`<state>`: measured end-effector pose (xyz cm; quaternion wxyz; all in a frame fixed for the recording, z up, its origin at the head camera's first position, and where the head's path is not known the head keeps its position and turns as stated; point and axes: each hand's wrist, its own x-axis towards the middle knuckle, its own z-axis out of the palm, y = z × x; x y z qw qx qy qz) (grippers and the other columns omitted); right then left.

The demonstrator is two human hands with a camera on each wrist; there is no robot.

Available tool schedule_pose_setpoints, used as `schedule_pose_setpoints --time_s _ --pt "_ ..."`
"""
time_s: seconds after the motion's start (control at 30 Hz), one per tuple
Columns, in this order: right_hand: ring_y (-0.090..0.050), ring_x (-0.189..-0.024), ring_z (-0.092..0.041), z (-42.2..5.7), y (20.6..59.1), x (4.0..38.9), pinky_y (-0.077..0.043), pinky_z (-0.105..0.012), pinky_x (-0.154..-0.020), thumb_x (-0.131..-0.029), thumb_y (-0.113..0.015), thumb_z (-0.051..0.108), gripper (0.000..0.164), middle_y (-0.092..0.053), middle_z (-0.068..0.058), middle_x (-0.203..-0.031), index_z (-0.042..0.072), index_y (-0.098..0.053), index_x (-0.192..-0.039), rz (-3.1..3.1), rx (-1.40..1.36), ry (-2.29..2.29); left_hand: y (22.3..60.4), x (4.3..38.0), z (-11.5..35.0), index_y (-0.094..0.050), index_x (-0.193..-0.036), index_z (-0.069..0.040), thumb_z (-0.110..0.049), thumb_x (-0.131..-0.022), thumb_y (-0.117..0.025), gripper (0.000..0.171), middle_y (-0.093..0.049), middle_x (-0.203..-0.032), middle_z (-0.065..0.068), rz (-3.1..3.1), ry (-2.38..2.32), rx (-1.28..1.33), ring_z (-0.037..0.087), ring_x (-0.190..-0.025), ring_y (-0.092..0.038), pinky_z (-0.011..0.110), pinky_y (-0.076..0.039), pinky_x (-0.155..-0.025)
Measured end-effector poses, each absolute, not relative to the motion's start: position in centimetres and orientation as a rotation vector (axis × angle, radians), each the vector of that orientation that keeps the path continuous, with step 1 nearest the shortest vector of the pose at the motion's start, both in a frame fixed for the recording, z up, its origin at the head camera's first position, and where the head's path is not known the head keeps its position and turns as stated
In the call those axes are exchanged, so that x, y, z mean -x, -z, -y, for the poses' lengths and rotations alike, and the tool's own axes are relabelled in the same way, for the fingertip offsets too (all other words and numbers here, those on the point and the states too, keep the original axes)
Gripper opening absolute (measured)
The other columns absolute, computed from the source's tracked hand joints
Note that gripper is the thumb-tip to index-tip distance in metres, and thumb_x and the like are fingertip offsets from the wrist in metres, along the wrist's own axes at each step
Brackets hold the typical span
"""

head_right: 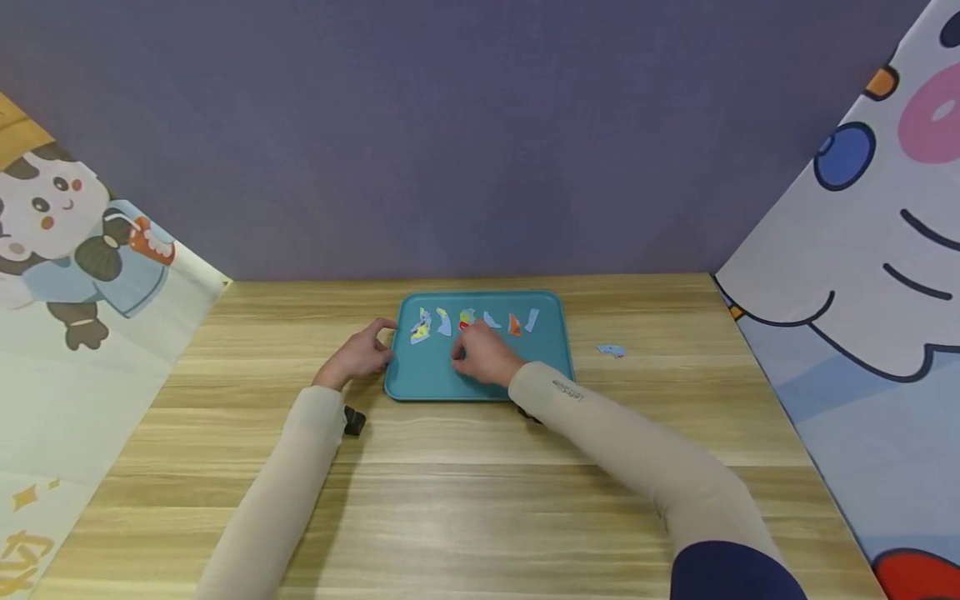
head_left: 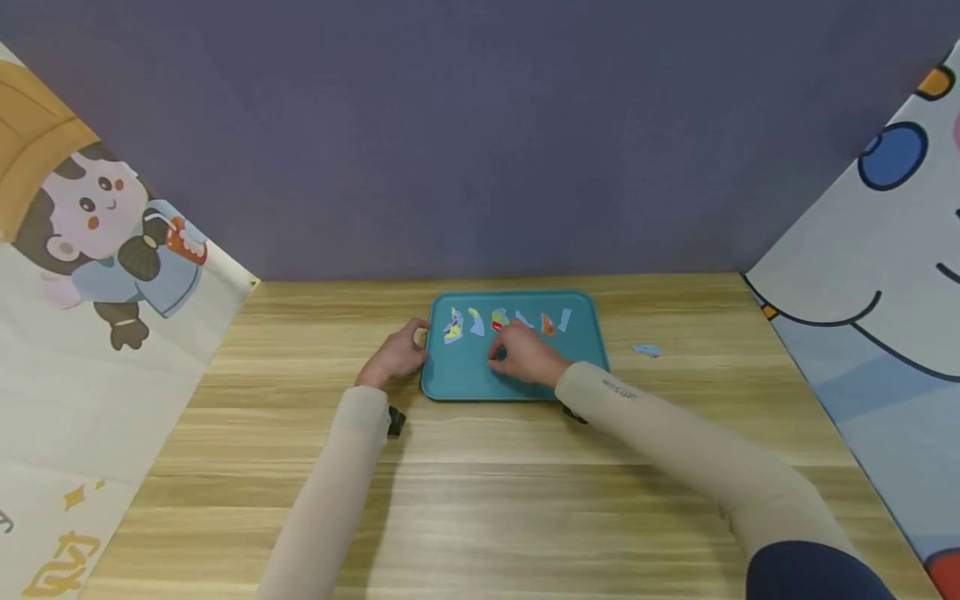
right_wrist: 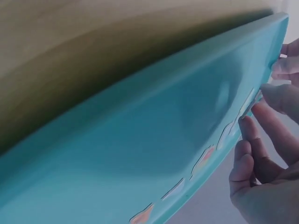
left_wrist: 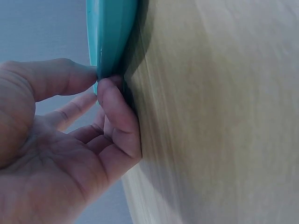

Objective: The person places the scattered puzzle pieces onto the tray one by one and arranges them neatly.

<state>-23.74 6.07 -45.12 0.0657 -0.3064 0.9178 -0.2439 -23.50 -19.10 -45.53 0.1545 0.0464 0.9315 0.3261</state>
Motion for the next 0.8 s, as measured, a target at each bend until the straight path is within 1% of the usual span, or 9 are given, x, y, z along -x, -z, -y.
schedule_pose_setpoints --time_s 0.07,0.27,0.3,0.4,0.47,0.53,0.63,0.73,0.8 --pt "-0.054 -0.096 -0.024 -5.7 45.1 23.7 -0.040 -0.039 -0.094 -0.081 -0.074 0.015 0.010 -0.068 0.001 -0.088 0.009 -0.076 -0.089 -2.761 0.931 0.733 45.6 23.5 19.1 -0.036 -0.140 -0.011 -0.007 -0.089 -0.052 0.053 -0.062 -0.091 0.012 -2.665 -0.937 -0.134 0.020 -0.073 -0.057 0.033 -0.044 -0.064" --pt "-0.054 -0.096 -0.024 -4.6 45.3 23.6 -0.042 -0.038 -0.090 -0.082 -0.074 0.014 0.011 -0.069 0.001 -0.089 0.009 -0.076 -0.091 -2.767 0.917 0.753 45.6 23.5 19.0 -0.037 -0.139 -0.012 -0.008 -0.089 -0.053 0.052 -0.062 -0.091 0.012 -2.668 -0.937 -0.129 0.021 -0.075 -0.056 0.033 -0.045 -0.065" --pt "-0.055 -0.096 -0.024 -4.5 45.4 23.6 -0.040 -0.039 -0.093 -0.082 -0.073 0.015 0.011 -0.069 0.001 -0.089 0.009 -0.076 -0.091 -2.774 0.927 0.745 45.7 23.6 19.0 -0.037 -0.139 -0.012 -0.008 -0.089 -0.053 0.052 -0.062 -0.091 0.012 -2.669 -0.936 -0.130 0.021 -0.075 -0.056 0.033 -0.045 -0.066" --pt "-0.056 -0.095 -0.022 -3.8 45.7 23.8 -0.037 -0.038 -0.097 -0.081 -0.074 0.015 0.010 -0.069 0.002 -0.088 0.010 -0.076 -0.090 -2.796 0.971 0.707 45.7 23.6 19.2 -0.037 -0.139 -0.012 -0.008 -0.090 -0.053 0.052 -0.062 -0.091 0.012 -2.666 -0.935 -0.129 0.021 -0.074 -0.057 0.033 -0.045 -0.065" --pt "-0.055 -0.093 -0.020 -3.4 45.8 23.8 -0.038 -0.036 -0.096 -0.081 -0.074 0.016 0.010 -0.069 0.003 -0.087 0.012 -0.076 -0.090 -2.799 0.974 0.673 45.7 23.6 19.2 -0.037 -0.139 -0.012 -0.008 -0.090 -0.053 0.052 -0.062 -0.090 0.012 -2.668 -0.935 -0.134 0.021 -0.073 -0.056 0.033 -0.045 -0.065" --pt "-0.052 -0.091 -0.020 -3.0 45.8 23.8 -0.041 -0.034 -0.090 -0.081 -0.075 0.016 0.009 -0.068 0.004 -0.086 0.013 -0.076 -0.089 -2.790 0.961 0.657 45.6 23.6 19.2 -0.037 -0.139 -0.011 -0.007 -0.089 -0.053 0.052 -0.062 -0.089 0.012 -2.670 -0.934 -0.143 0.021 -0.072 -0.056 0.033 -0.044 -0.065" --pt "-0.051 -0.089 -0.020 -2.6 45.9 23.6 -0.041 -0.035 -0.090 -0.080 -0.076 0.015 0.006 -0.068 0.004 -0.083 0.013 -0.076 -0.086 -2.786 0.949 0.663 45.6 23.6 19.1 -0.038 -0.138 -0.011 -0.008 -0.089 -0.053 0.051 -0.062 -0.089 0.012 -2.675 -0.933 -0.152 0.020 -0.073 -0.056 0.033 -0.044 -0.065" --pt "-0.052 -0.089 -0.023 -2.5 46.1 23.6 -0.040 -0.037 -0.092 -0.078 -0.077 0.013 0.005 -0.068 0.002 -0.081 0.012 -0.077 -0.083 -2.802 0.978 0.671 45.6 23.6 19.1 -0.038 -0.139 -0.011 -0.008 -0.090 -0.053 0.051 -0.062 -0.091 0.012 -2.674 -0.933 -0.152 0.021 -0.075 -0.057 0.034 -0.045 -0.067" --pt "-0.052 -0.089 -0.023 -2.5 46.1 23.5 -0.041 -0.037 -0.090 -0.078 -0.077 0.013 0.005 -0.069 0.002 -0.081 0.012 -0.077 -0.082 -2.813 0.990 0.664 45.6 23.6 19.2 -0.038 -0.138 -0.011 -0.008 -0.090 -0.053 0.051 -0.062 -0.092 0.012 -2.672 -0.936 -0.149 0.021 -0.076 -0.057 0.034 -0.045 -0.068"
